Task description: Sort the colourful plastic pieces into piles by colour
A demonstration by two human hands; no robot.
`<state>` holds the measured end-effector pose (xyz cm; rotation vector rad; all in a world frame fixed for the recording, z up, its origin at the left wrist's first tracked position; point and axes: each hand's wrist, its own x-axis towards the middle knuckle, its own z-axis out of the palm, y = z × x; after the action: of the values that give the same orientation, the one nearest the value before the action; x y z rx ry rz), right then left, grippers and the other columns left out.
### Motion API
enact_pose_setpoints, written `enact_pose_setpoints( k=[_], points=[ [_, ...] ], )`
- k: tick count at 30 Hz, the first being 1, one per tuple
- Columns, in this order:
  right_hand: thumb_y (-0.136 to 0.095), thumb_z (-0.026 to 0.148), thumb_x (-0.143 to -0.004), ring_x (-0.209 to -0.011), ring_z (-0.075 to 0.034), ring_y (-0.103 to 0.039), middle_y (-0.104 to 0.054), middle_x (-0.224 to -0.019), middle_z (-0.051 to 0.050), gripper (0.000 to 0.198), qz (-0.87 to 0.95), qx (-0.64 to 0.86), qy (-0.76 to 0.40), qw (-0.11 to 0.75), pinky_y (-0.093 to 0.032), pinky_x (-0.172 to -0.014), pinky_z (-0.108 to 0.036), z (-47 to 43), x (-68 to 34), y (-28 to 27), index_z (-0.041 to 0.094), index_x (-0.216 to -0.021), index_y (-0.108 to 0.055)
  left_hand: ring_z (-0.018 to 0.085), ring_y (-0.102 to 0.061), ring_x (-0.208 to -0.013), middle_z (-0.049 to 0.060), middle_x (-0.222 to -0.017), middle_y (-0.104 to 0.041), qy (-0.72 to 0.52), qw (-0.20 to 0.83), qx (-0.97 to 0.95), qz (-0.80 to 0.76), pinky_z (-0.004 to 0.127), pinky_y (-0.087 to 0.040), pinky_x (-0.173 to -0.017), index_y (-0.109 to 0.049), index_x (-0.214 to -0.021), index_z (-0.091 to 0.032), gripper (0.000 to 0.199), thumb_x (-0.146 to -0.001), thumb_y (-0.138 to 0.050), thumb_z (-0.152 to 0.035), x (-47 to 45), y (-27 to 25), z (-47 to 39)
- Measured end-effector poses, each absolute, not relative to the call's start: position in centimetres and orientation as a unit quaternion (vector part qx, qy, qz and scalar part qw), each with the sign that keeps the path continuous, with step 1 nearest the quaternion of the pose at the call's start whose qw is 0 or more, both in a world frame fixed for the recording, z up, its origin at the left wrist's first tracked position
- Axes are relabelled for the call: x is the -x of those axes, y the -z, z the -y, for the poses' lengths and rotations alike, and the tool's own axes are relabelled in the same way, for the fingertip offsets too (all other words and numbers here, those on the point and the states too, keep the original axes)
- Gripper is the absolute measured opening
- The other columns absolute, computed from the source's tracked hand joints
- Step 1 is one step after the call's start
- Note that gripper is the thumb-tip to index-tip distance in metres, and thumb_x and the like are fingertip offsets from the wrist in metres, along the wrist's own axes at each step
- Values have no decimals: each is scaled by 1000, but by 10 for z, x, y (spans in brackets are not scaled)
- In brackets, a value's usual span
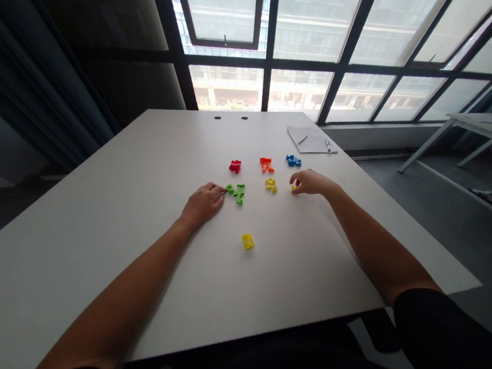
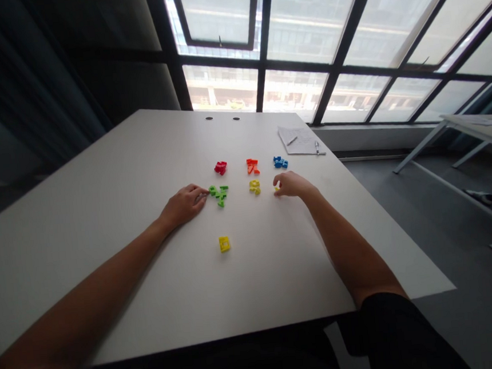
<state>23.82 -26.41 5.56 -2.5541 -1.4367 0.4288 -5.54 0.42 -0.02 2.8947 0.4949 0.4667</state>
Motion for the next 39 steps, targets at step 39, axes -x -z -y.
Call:
enact_pose_setpoints(
  k=[39],
  points=[
    [-68, 17, -92, -74, -16, -72, -77, -85, -5, 6, 432, 851, -75, 289, -56, -77, -28, 241, -216, -38, 16, -92, -74, 27, -66, -113, 8, -124, -69, -164, 82, -970, -157, 37, -56, -93, -73, -123, -24, 35, -100, -50, -37, 55, 2, -5]
  ],
)
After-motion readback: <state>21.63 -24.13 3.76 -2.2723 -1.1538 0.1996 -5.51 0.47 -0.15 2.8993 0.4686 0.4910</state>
